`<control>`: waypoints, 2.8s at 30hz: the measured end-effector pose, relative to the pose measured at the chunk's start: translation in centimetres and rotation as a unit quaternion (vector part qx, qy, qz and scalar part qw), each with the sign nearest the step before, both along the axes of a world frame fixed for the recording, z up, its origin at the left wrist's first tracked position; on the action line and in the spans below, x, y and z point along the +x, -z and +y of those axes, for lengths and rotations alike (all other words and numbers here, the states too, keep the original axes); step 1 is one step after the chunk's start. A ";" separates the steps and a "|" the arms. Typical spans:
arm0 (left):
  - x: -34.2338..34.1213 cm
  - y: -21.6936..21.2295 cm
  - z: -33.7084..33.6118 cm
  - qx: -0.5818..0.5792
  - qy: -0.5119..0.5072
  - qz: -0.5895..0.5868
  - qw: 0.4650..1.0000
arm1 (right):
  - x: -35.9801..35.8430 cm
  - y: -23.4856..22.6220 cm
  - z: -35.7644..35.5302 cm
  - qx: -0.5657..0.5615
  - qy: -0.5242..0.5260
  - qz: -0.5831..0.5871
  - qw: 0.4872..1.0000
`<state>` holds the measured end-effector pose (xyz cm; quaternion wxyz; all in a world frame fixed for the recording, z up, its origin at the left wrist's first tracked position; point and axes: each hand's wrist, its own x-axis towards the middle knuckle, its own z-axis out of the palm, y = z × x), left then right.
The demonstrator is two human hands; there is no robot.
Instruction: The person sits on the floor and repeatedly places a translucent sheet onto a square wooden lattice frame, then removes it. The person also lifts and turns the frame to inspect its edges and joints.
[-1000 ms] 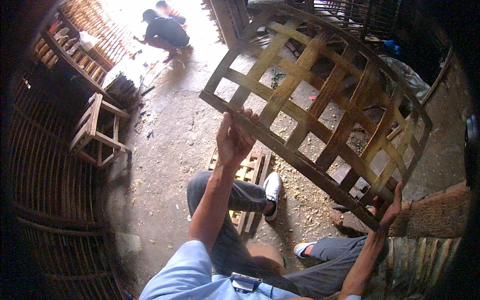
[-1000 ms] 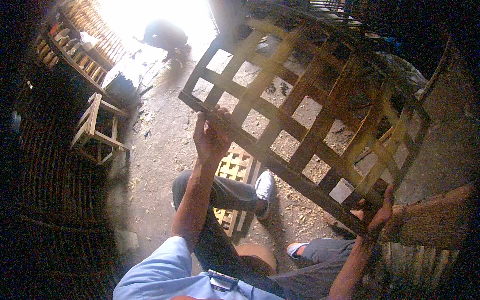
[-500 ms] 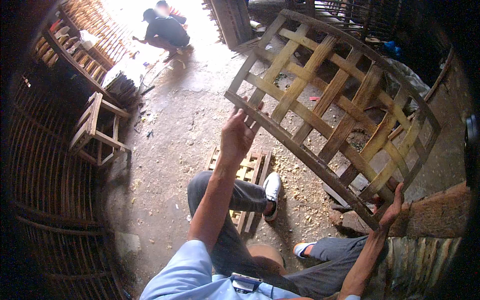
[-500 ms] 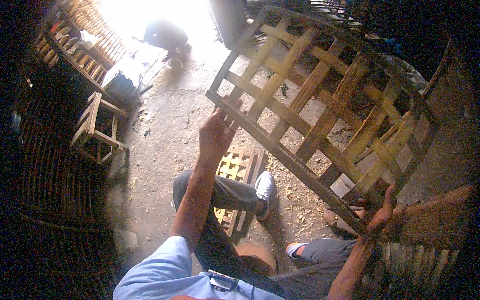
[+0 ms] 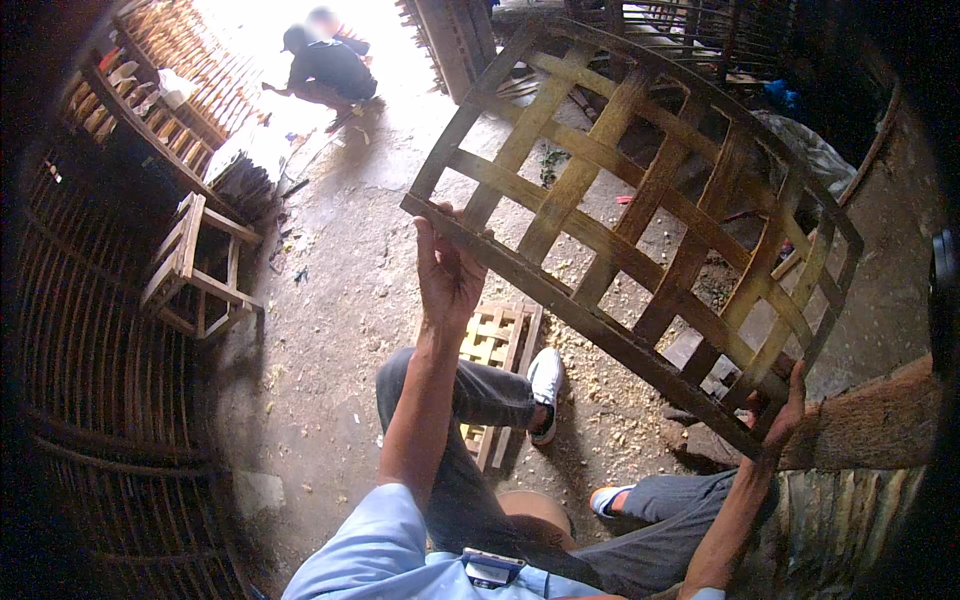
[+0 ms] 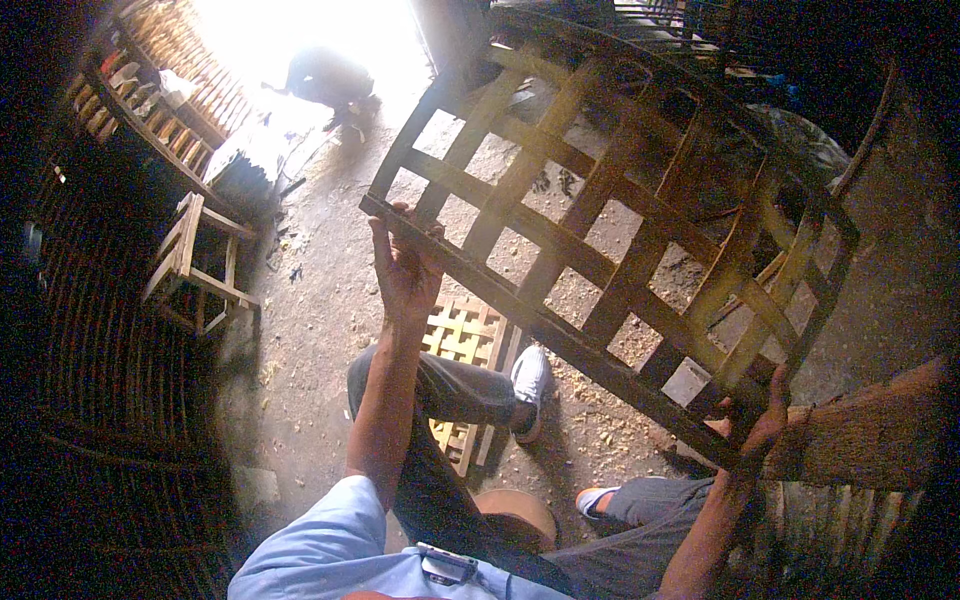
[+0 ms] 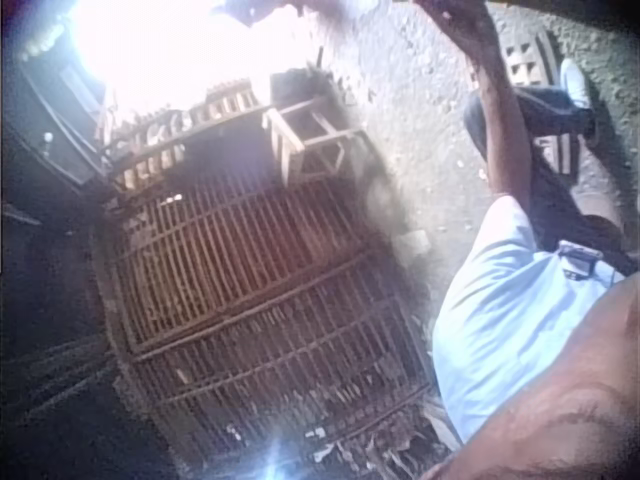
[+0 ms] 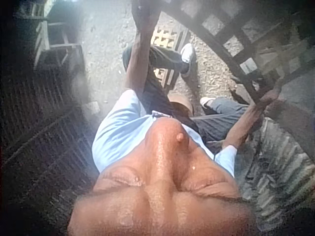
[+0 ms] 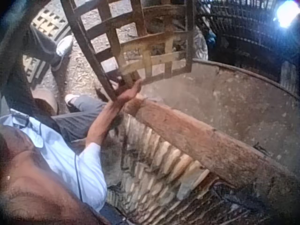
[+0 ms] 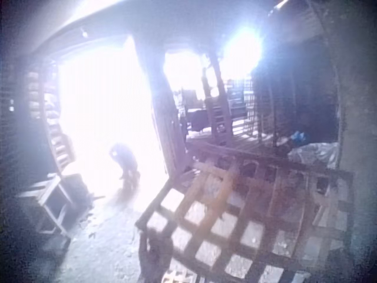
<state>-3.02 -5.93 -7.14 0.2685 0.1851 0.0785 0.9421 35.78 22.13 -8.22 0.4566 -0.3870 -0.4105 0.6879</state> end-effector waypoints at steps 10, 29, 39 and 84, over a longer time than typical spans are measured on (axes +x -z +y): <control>1.8 0.2 1.3 -0.138 0.051 -0.008 0.989 | -0.8 -1.6 -1.7 0.019 0.009 0.014 1.000; 5.2 1.6 3.2 -0.157 0.112 0.028 0.981 | -0.6 0.7 -1.8 0.054 0.026 -0.022 0.998; 5.4 3.6 4.1 -0.110 0.158 0.105 0.976 | -1.6 -0.9 -2.9 -0.019 -0.036 0.018 0.999; 9.6 3.5 5.6 -0.175 0.184 0.029 0.967 | -3.1 -1.8 -4.7 -0.030 -0.108 0.040 0.993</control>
